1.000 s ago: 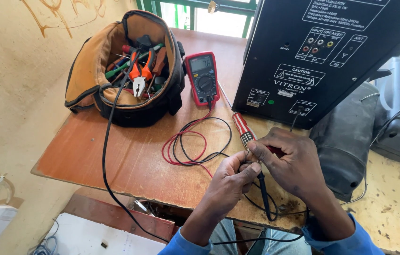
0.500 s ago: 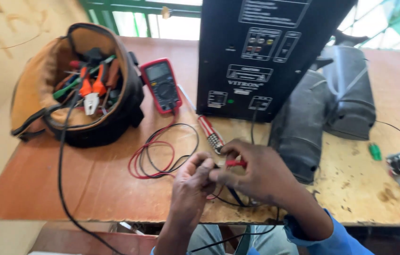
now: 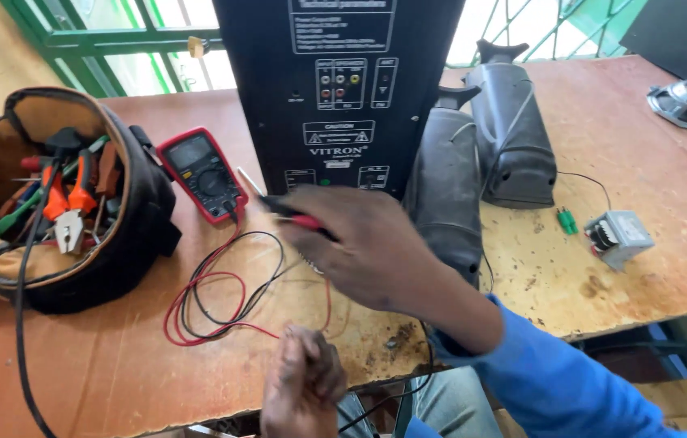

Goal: Stripping wires, testing electrical continuity with a multimeter, and soldering wires to repair an electronic device.

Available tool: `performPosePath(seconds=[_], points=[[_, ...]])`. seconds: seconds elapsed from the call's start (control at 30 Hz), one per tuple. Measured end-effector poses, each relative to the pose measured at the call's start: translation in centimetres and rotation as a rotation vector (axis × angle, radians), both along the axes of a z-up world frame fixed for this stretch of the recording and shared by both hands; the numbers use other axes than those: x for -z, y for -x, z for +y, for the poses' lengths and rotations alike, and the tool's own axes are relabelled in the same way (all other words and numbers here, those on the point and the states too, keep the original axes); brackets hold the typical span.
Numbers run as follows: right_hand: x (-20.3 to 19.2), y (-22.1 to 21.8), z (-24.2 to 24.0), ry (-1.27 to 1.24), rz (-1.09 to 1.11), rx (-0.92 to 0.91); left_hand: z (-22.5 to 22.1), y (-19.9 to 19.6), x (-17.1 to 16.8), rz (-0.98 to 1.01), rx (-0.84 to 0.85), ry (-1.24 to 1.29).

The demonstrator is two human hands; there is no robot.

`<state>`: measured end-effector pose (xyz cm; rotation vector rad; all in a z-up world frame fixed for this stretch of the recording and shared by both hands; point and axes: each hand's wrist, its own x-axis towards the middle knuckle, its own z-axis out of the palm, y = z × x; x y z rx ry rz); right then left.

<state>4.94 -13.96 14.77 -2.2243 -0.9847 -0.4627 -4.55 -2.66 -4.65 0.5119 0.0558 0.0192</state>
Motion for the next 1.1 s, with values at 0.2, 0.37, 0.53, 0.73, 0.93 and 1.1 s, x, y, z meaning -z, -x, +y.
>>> performPosePath(seconds=[0.2, 0.37, 0.53, 0.73, 0.93, 1.1], points=[[5.3, -4.1, 8.9, -0.024, -0.410, -0.311, -4.4, 2.3, 1.8, -0.530, 0.207, 0.038], [13.7, -7.4, 13.0, 0.296, -0.293, -0.338, -2.6, 2.8, 2.6, -0.453, -0.025, -0.291], [16.4, -9.9, 13.3, 0.322, -0.419, -0.335, -0.6, 2.5, -1.0, -0.269, -0.039, -0.307], [14.3, -9.4, 9.3, 0.172, -0.397, -0.509, -2.5, 1.0, -5.5, -0.202, -0.400, -0.365], [5.6, -6.0, 0.8, 0.071, 0.346, -0.383, -1.3, -0.4, -7.4, -0.153, -0.285, -0.397], [3.3, -1.7, -6.0, -0.095, 0.675, -0.305, -2.1, -1.8, -8.6, -0.048, -0.127, -0.540]])
